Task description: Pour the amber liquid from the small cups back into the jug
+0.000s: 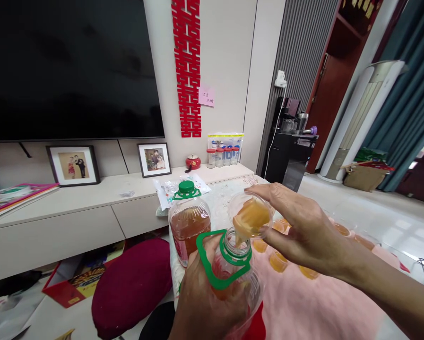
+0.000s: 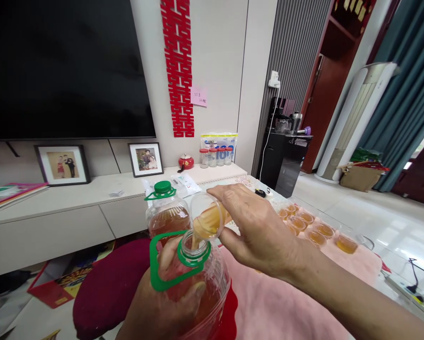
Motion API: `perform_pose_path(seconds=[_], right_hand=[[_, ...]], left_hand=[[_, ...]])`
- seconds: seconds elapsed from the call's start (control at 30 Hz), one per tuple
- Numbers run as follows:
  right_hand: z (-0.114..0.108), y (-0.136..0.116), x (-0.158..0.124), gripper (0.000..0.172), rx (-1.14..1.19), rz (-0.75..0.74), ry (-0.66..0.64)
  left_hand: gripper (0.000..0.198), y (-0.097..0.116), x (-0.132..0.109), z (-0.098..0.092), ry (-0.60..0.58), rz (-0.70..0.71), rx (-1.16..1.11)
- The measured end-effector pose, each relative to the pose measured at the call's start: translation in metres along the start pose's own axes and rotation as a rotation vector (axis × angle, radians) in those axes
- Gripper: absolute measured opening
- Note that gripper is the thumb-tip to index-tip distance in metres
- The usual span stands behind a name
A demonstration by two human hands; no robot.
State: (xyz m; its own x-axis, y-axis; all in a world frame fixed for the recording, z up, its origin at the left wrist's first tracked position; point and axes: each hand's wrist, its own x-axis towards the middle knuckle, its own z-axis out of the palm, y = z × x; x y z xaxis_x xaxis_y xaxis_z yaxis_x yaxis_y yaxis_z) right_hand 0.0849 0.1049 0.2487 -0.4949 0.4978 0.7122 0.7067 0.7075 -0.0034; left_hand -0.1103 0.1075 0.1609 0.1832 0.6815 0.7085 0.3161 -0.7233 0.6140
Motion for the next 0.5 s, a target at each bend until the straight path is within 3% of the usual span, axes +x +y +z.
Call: perform_pose_path(seconds=[0.13,0.3,0.5], right_hand=[[-0.0013,-0.0006,0.0006,0.055,-0.008,-0.014,-0.009],[-0.0008,0.0009,0.0002,0.055,-0.033,-0.033,-0.019],[-0.0002,0.0019,-0.0004,0.052,-0.052,-0.059,-0.026]], left_hand=[[0.038,-0.004,-0.0042,-0.0004,0.021,0.014,0.085],[0.022,-0.0028,-0.0022,-0.0005,-0.068,-0.017,-0.018],[0.015,0.0013,0.0013,0.0003,-0.04,-0.035,-0.085]])
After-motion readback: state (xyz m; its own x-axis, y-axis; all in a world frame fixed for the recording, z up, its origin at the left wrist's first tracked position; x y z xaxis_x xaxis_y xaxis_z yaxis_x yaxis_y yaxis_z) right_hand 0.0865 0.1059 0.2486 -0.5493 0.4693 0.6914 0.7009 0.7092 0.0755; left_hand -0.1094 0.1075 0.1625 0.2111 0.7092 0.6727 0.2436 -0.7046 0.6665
